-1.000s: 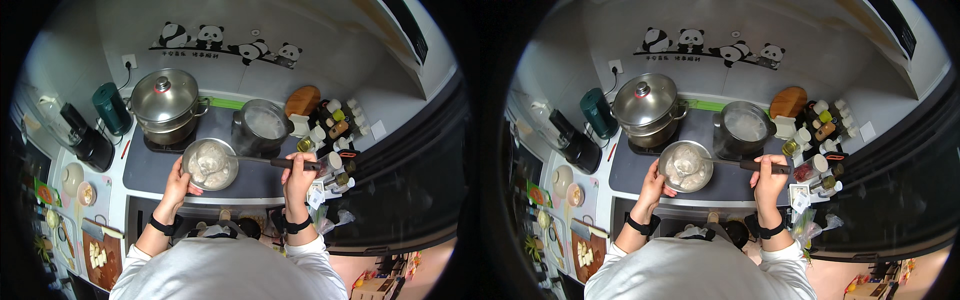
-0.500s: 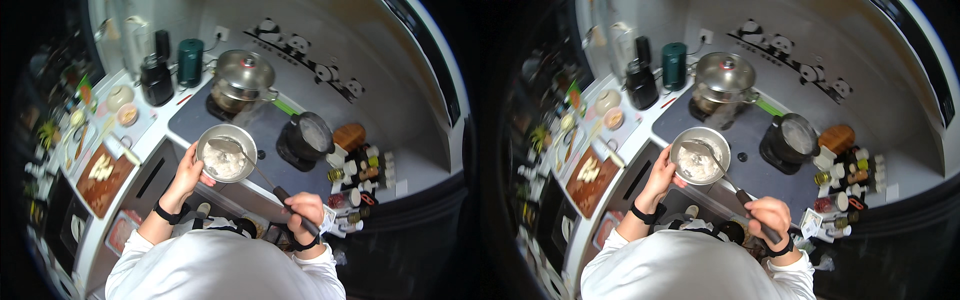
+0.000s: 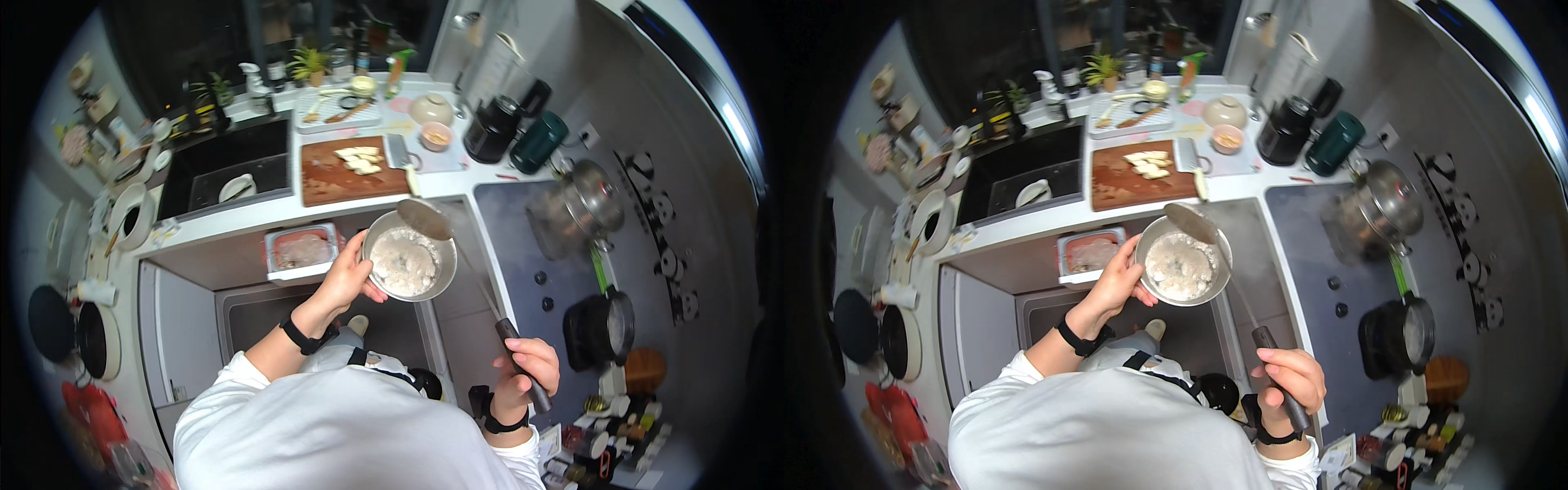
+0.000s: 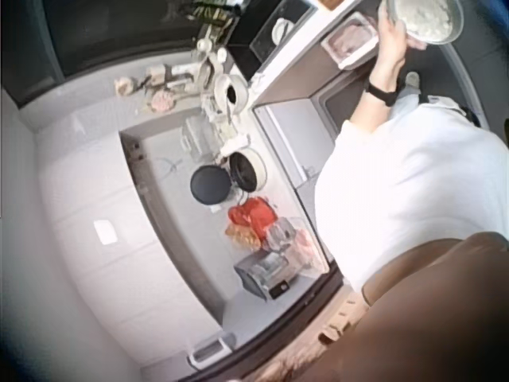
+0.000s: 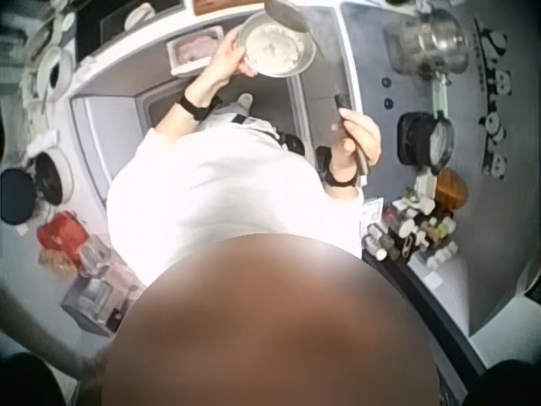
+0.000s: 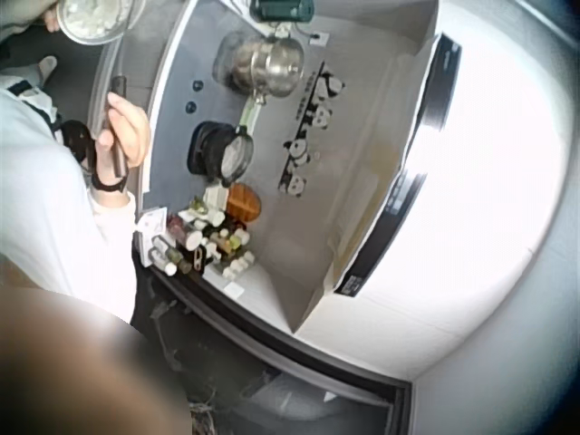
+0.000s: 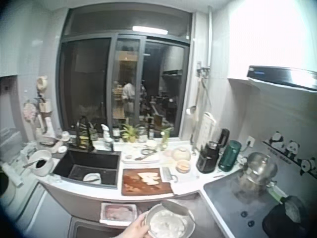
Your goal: The person uses a ladle to transfer dumplings from a pot of boiling water into a metal bowl. The person then carries the bowl to the sink, rinses the dumplings under running water, and returns the bowl to the counter.
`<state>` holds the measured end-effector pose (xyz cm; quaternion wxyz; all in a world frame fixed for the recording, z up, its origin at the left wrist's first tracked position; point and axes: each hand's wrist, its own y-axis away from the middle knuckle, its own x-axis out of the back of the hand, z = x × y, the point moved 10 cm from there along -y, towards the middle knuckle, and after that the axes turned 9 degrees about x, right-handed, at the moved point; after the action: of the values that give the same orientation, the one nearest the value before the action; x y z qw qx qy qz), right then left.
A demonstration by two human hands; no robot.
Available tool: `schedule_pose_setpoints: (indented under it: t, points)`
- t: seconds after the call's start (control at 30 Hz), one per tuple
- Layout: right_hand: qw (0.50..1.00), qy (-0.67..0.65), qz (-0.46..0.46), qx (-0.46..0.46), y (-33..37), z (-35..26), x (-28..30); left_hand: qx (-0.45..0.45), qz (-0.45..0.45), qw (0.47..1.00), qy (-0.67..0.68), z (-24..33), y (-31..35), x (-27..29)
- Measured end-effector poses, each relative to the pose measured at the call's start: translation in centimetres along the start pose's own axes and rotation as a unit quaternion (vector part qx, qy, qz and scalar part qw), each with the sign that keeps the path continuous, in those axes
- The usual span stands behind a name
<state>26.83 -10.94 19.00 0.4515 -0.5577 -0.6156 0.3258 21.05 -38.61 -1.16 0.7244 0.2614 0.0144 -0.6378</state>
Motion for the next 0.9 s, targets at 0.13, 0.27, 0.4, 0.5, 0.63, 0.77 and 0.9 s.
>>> schedule_pose_setpoints:
  t: [0.13,0.27,0.4,0.5,0.63,0.77,0.9]
  points:
    - [0.983,-0.153,0.052,-0.085,0.5,1.0,-5.6,-0.030,0.068,0.997,0.031,1.2,4.3,7.5]
    - [0.952,-0.258,0.075,-0.148,0.1,1.3,-12.3,-0.057,0.122,0.989,0.062,2.3,8.1,15.1]
    - [0.934,-0.302,0.087,-0.170,-0.9,0.6,-19.9,-0.074,0.168,0.980,0.080,3.5,11.1,23.3]
    - [0.924,-0.301,0.118,-0.202,-1.8,0.9,-25.9,-0.084,0.179,0.976,0.088,4.8,12.6,30.0]
    - [0.889,-0.301,0.190,-0.287,-2.3,2.1,-34.5,-0.083,0.181,0.977,0.080,7.1,13.8,39.1]
    - [0.893,-0.292,0.198,-0.281,-4.8,2.7,-42.1,-0.102,0.209,0.970,0.077,9.9,14.6,47.1]
    - [0.933,-0.230,0.157,-0.228,-8.6,4.1,-49.7,-0.120,0.230,0.961,0.093,12.5,15.0,53.7]
